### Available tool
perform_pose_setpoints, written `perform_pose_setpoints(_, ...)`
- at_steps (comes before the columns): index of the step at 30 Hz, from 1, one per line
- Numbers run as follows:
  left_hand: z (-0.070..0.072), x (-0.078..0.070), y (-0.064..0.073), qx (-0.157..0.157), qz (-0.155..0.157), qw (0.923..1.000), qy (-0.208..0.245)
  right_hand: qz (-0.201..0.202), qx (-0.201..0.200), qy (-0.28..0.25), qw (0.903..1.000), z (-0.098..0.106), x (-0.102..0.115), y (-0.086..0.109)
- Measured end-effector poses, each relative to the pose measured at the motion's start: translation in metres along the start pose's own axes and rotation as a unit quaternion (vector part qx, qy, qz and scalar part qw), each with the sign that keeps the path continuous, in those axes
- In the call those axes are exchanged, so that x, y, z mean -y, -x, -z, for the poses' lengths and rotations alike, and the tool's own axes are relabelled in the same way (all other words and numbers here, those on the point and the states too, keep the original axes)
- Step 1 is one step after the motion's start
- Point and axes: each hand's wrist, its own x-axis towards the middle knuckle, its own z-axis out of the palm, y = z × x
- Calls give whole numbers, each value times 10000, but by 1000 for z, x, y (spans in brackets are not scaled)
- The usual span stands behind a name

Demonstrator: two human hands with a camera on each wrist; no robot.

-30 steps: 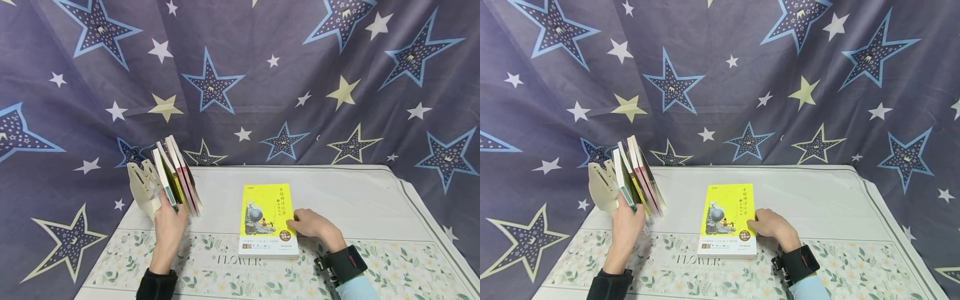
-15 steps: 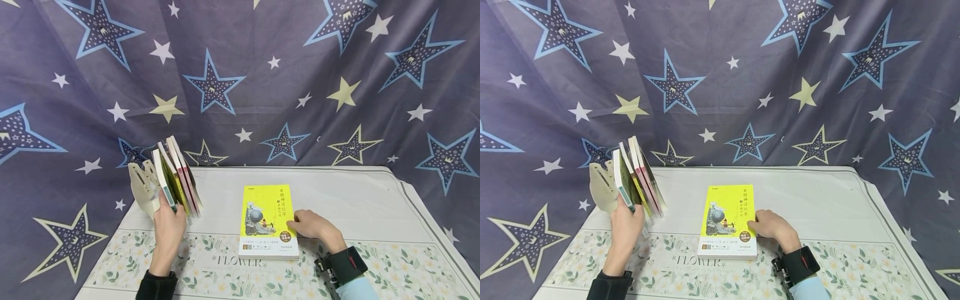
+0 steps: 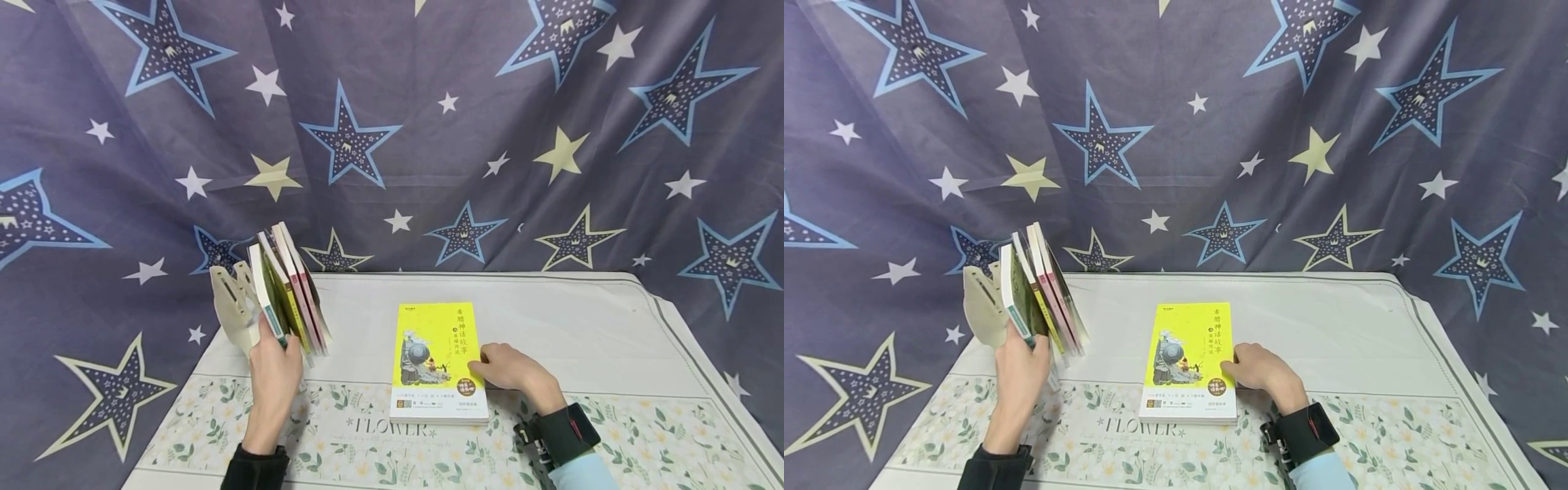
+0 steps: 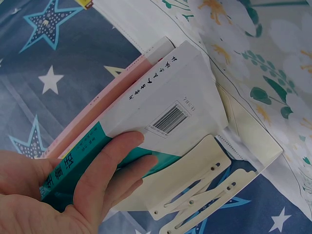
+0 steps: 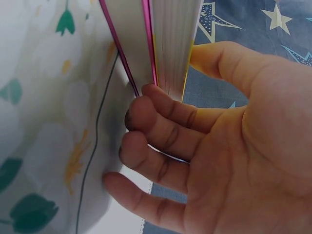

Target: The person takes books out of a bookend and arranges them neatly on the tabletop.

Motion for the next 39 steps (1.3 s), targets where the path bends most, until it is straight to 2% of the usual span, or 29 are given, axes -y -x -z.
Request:
perform_pose_setpoints(11, 2, -2, 2, -94, 126, 9999, -18, 27, -1, -24, 10000, 0, 0, 2)
perform_pose_setpoints(39, 13, -18, 7, -418, -133, 9990, -66, 27, 3, -51, 10000, 0, -1, 1)
